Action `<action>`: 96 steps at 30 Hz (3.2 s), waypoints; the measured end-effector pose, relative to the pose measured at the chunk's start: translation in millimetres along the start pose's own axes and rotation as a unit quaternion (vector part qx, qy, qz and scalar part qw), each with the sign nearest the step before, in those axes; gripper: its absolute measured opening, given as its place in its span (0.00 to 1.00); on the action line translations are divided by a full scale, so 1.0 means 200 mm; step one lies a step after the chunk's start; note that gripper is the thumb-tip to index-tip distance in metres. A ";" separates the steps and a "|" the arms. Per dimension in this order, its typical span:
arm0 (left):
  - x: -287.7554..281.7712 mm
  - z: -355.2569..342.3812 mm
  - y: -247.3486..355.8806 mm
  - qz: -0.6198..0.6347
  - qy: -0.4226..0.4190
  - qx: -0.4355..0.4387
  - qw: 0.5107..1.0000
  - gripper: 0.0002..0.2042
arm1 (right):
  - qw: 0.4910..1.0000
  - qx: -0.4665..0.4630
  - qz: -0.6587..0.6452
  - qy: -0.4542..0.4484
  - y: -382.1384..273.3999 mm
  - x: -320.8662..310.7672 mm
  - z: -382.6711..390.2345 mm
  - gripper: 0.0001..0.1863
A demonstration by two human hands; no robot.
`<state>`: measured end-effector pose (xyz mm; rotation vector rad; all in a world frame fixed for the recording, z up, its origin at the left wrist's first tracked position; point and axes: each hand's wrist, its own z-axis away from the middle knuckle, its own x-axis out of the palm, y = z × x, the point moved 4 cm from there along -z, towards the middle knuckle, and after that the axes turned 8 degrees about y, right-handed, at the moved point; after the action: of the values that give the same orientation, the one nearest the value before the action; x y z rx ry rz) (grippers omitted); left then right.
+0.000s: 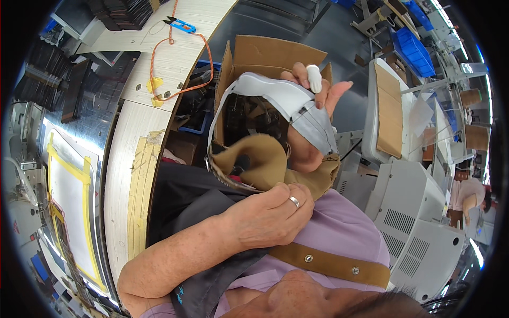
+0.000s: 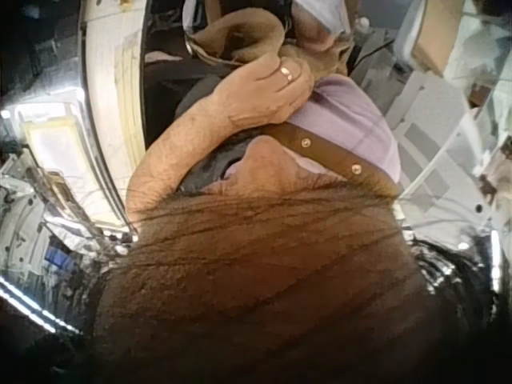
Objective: The person takes bag components out of a cardboard box and turns them by hand. Then, the person positions the fabric pieces onto a guide on a sewing table and stitches them with a sewing machine.
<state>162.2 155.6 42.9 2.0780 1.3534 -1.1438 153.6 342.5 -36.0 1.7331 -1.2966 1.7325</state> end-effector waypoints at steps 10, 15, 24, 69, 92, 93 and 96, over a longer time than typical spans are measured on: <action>0.08 0.19 -0.18 0.016 -0.097 -0.182 0.978 0.15 | 0.940 -0.060 0.333 0.050 -0.11 -0.34 -0.08 0.33; -0.10 0.38 -0.41 0.008 -0.107 -0.320 0.941 0.24 | 0.811 -0.120 0.570 0.061 -0.27 -0.73 -0.14 0.26; -0.06 0.57 -0.57 -0.006 -0.171 -0.409 0.896 0.22 | 0.344 -0.079 0.930 -0.103 0.07 -1.74 -0.11 0.21; 0.00 0.64 -0.58 -0.106 -0.321 -0.329 0.882 0.11 | 0.343 -0.007 0.909 0.234 0.01 -2.93 0.40 0.14; 0.05 0.62 -0.56 -0.148 -0.367 -0.283 0.874 0.12 | 0.631 0.354 0.615 0.314 0.96 -3.13 0.20 0.36; 0.06 0.64 -0.57 -0.143 -0.353 -0.281 0.881 0.12 | 0.609 0.241 0.727 0.209 0.92 -3.20 0.18 0.34; 0.07 0.63 -0.56 -0.162 -0.325 -0.262 0.894 0.12 | 0.502 0.311 0.803 0.085 1.04 -3.28 0.22 0.27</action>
<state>13.8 125.0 -30.2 0.9825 1.4610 -1.2632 132.0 424.9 -719.7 -0.2888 -2.6779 3.3685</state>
